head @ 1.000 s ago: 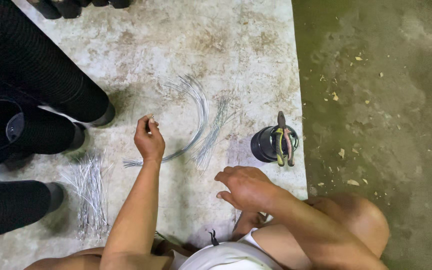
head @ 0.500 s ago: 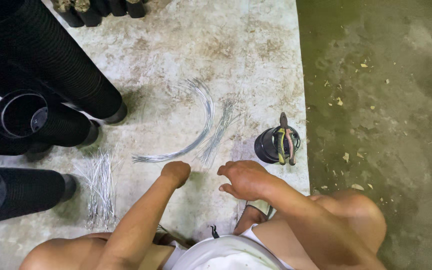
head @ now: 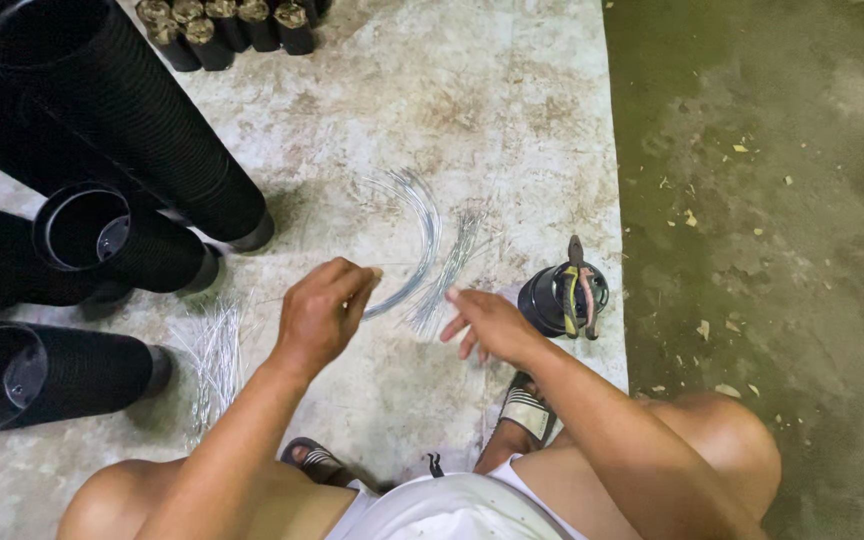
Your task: The person sits on the floor and repeatedly bends thin metal wires into loops by hand, then uses pliers to tighten the loops. Finished loops are placed into a nearby black plastic pot.
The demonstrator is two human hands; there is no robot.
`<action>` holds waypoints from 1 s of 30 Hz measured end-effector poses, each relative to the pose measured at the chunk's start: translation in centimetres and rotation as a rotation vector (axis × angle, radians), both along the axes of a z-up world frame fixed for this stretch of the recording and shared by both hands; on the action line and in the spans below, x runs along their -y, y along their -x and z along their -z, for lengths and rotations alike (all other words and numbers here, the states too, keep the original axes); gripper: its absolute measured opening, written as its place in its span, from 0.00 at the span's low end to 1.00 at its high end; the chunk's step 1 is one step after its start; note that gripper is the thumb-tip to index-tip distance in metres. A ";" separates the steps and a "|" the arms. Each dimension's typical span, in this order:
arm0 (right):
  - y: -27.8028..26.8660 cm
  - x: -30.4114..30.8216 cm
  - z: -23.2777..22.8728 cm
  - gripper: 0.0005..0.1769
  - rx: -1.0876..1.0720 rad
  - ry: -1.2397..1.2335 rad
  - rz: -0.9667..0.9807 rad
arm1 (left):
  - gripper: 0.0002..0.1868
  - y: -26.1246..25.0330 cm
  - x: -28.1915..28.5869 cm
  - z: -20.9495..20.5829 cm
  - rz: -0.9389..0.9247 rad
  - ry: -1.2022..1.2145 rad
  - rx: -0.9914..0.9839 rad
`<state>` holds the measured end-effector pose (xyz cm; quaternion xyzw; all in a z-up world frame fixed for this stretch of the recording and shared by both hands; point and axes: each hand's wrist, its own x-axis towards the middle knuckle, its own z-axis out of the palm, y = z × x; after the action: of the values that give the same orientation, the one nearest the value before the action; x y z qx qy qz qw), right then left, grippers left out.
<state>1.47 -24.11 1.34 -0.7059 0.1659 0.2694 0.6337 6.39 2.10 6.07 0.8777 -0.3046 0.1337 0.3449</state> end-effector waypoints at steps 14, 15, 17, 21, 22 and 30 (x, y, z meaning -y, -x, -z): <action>-3.0 6.6 1.7 0.18 0.556 -0.214 0.693 | 0.07 3.3 -0.6 -0.1 -0.064 -0.082 0.309; -2.9 6.3 1.4 0.19 0.562 -0.216 0.686 | 0.06 3.0 -0.7 0.2 -0.113 -0.094 0.232; -2.5 5.8 0.7 0.19 0.580 -0.182 0.648 | 0.07 2.8 -0.7 0.9 -0.183 -0.026 0.105; -1.8 4.8 0.1 0.19 0.686 -0.039 0.524 | 0.22 2.6 -0.3 2.7 -0.232 0.406 -0.184; -1.9 4.6 0.0 0.19 0.727 -0.005 0.492 | 0.28 2.3 -0.3 3.2 -0.234 0.542 -0.277; -1.5 3.3 -0.5 0.19 0.743 0.293 0.378 | 0.18 -1.4 -2.6 8.0 -0.395 1.291 -0.550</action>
<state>3.01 -27.44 1.85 -0.7945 0.0897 -0.1497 0.5816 7.79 4.69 -1.95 0.5399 0.0968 0.1213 0.8273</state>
